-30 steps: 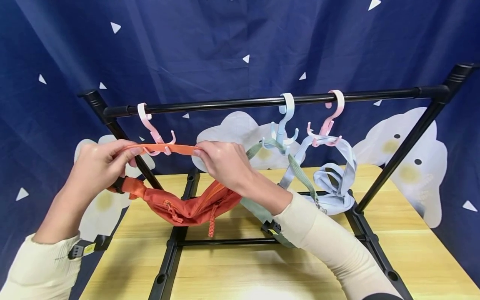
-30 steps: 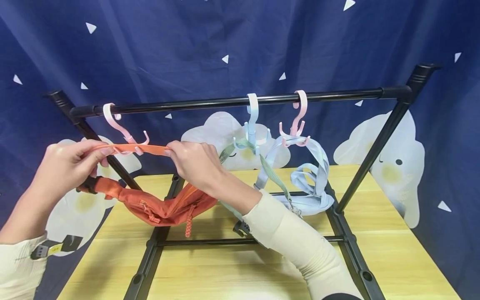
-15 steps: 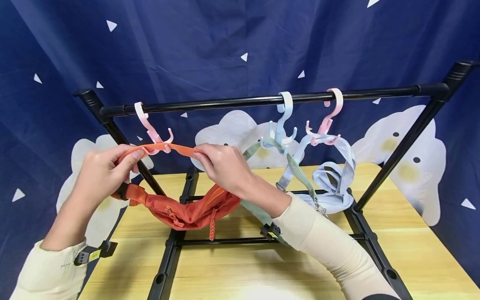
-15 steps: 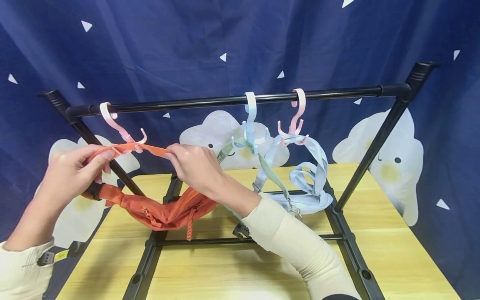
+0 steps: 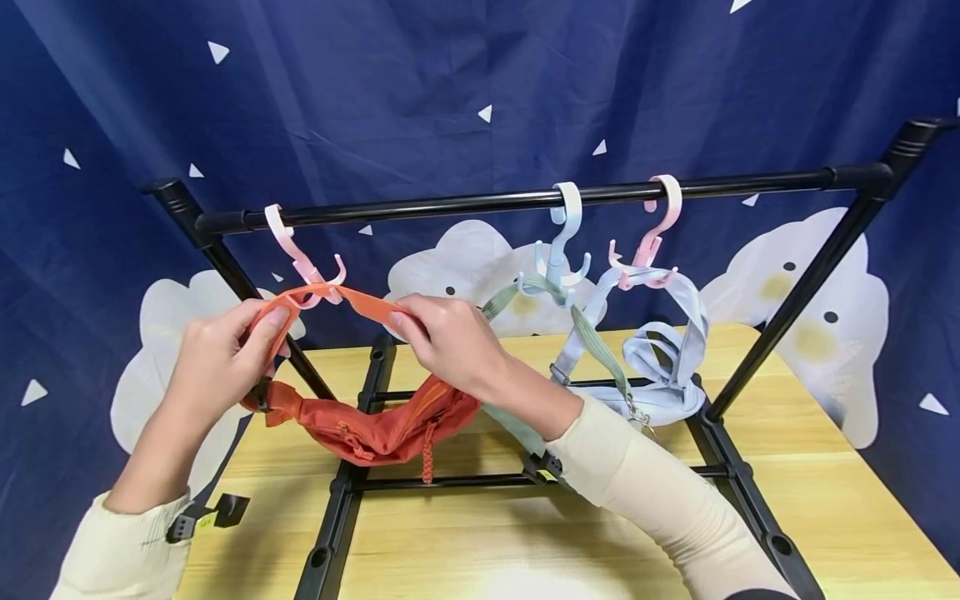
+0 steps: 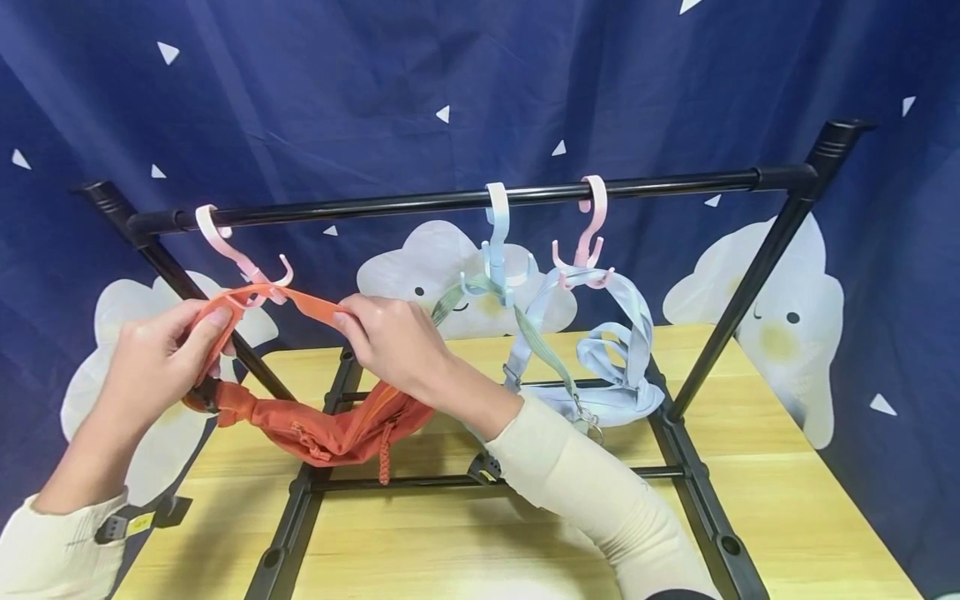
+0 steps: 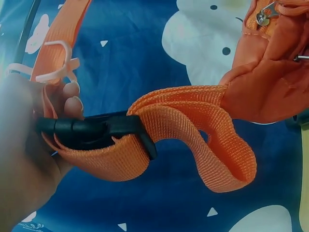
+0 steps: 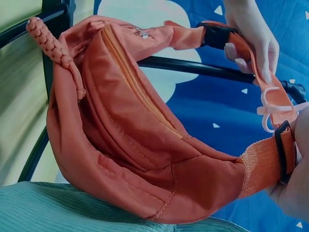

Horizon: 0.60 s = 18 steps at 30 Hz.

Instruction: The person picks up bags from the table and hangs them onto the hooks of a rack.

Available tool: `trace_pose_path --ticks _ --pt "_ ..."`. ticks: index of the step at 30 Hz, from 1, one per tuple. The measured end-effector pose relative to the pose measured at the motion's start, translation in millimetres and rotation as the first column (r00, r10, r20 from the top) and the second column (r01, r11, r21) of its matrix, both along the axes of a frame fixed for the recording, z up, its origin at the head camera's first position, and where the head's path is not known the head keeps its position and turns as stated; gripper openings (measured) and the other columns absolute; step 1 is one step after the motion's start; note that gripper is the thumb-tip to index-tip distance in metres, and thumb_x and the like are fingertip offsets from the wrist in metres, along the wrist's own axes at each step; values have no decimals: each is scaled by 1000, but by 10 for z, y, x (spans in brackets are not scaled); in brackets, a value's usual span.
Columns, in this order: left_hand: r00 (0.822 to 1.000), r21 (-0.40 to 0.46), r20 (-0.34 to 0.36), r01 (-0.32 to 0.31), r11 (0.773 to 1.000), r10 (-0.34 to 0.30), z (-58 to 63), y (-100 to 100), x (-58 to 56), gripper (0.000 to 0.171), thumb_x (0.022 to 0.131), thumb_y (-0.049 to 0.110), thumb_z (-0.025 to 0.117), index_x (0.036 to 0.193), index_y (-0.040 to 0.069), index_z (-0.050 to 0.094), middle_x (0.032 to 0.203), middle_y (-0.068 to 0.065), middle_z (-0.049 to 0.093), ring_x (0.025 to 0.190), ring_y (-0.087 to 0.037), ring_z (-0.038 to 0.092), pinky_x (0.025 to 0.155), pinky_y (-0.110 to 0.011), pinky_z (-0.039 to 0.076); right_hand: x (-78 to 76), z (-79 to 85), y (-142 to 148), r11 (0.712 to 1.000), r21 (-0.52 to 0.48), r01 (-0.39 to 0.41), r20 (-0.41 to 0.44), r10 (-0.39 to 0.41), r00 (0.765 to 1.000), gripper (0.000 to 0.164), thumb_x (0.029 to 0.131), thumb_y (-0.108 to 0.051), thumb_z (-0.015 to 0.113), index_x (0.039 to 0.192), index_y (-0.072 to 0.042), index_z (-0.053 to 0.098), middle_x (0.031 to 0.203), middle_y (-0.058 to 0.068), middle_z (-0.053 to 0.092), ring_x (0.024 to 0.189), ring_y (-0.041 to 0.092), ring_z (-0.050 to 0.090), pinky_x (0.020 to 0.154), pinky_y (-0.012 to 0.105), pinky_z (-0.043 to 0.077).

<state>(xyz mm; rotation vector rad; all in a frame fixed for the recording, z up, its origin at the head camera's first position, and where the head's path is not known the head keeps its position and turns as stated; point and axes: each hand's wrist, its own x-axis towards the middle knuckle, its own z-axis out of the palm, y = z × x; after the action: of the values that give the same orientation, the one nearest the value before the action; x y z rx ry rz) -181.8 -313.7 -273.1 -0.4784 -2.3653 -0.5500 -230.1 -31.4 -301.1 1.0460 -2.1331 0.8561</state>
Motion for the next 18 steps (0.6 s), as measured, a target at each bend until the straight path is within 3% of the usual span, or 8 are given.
trace_pose_path --ticks 7,18 --pt "998 38 56 -6 999 3 -49 32 46 19 105 20 62 93 6 67 55 -2 59 44 5 47 43 -15 41 12 -41 25 1000 9 -7 15 7 1000 20 106 -21 58 105 -10 75 73 -4 62 60 7 51 58 21 43" --pt "997 44 62 -41 998 38 -191 62 59 25 105 23 61 86 7 63 59 -3 52 51 -4 42 47 -17 37 40 -98 61 1000 -9 -29 72 29 997 20 106 -21 57 98 -11 72 69 -4 58 57 6 50 56 18 41"
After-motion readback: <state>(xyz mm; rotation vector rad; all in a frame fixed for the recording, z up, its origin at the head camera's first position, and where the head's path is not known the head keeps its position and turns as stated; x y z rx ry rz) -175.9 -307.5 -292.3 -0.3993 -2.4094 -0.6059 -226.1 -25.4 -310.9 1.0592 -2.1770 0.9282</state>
